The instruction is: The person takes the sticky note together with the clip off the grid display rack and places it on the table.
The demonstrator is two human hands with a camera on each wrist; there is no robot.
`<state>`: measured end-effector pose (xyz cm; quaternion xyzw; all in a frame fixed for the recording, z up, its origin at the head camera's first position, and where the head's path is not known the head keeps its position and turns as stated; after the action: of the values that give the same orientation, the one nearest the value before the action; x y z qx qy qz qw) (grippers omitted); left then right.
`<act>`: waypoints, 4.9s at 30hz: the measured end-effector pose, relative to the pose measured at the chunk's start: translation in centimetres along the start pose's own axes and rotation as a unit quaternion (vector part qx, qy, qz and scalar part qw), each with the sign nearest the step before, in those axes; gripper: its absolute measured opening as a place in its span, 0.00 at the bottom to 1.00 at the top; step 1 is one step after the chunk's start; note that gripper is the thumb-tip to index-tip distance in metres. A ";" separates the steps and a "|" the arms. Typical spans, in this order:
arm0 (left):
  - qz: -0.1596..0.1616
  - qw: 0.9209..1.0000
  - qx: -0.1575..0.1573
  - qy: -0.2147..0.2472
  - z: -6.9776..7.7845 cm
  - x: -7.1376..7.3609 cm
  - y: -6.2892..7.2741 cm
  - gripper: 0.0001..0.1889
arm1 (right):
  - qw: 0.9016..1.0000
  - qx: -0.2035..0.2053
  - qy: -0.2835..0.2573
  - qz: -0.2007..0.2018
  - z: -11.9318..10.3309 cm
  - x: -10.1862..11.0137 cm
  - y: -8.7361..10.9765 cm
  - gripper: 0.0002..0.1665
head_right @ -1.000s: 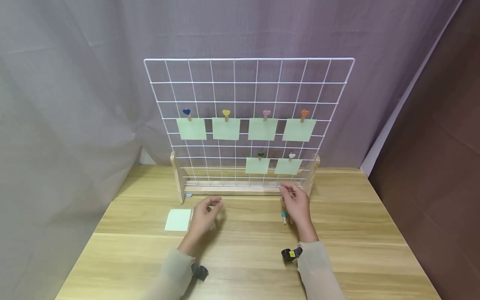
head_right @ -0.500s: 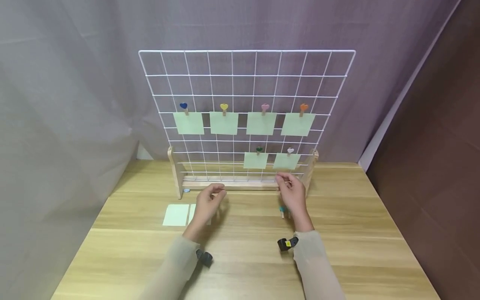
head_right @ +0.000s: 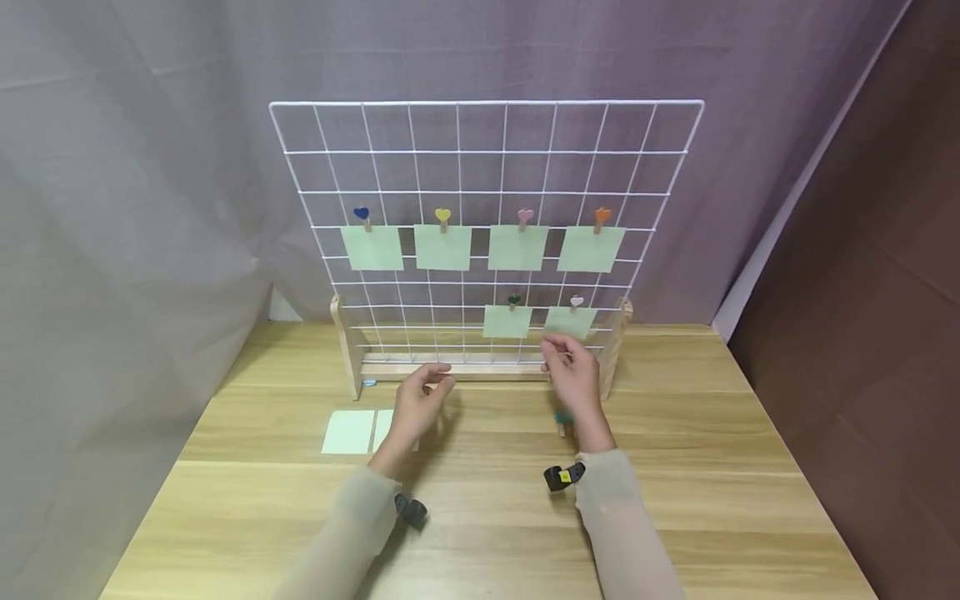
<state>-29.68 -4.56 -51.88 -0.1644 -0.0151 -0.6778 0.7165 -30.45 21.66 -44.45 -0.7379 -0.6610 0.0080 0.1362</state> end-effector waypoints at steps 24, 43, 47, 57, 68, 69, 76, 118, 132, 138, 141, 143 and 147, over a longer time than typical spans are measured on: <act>-0.008 1.000 -0.020 0.019 0.3 -1.0 -1.8 0.14 | 0.998 0.048 -0.039 0.006 0.0 -1.1 -2.9 0.19; -0.012 0.999 -0.042 -0.016 1.4 -0.5 -3.7 0.16 | 0.998 0.044 -0.046 0.020 0.4 -1.2 -5.1 0.18; -0.016 0.999 -0.038 -0.005 1.8 -0.7 -3.8 0.15 | 0.998 0.053 -0.043 0.016 -0.3 -1.5 -5.0 0.19; -0.032 0.998 -0.048 0.034 2.8 -1.6 -4.4 0.15 | 0.996 0.064 -0.058 0.023 -1.1 -1.8 -5.5 0.17; -0.044 0.997 -0.043 0.038 3.7 -2.4 -5.5 0.17 | 0.994 0.081 -0.074 0.025 -5.0 -2.2 -4.1 0.16; -0.045 0.997 -0.044 0.042 3.8 -2.5 -5.6 0.18 | 0.993 0.083 -0.075 0.022 -5.1 -2.3 -4.1 0.16; -0.047 0.996 -0.036 0.059 4.4 -3.3 -6.0 0.19 | 0.994 0.096 -0.055 0.015 -5.2 -2.7 -4.3 0.15; -0.055 0.997 0.003 0.046 4.0 -5.4 -6.3 0.09 | 0.992 0.120 0.039 0.010 -1.9 -3.9 -5.8 0.11; -0.031 0.999 -0.015 0.043 3.0 -4.1 -5.4 0.08 | 0.998 0.064 0.021 -0.007 -1.5 -3.5 -5.3 0.16; -0.024 0.998 -0.004 0.053 2.5 -3.7 -5.0 0.08 | 0.997 0.074 0.006 0.001 -1.4 -3.2 -5.0 0.17; -0.023 0.998 -0.008 0.054 2.4 -3.4 -4.9 0.08 | 0.997 0.081 0.007 0.006 -1.3 -3.1 -4.8 0.16; -0.026 0.998 -0.012 0.052 2.3 -3.3 -4.8 0.08 | 0.997 0.076 0.008 0.007 -1.2 -3.0 -4.6 0.16; -0.027 0.998 -0.017 0.047 2.2 -3.0 -4.6 0.08 | 0.998 0.056 0.010 0.002 -0.7 -2.8 -4.4 0.17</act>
<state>-33.99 -1.23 -49.51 -0.1439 0.0254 -0.7042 0.6948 -34.91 19.19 -43.28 -0.7305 -0.6566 0.0381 0.1839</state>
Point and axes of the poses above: each hand's wrist, its own y-axis away from the middle knuckle, its own x-axis out of the back of the hand, z = x × y, the point moved 6 cm from there along -y, towards the middle knuckle, and after that the axes turned 1 degree about -z, right-handed, at the moved point
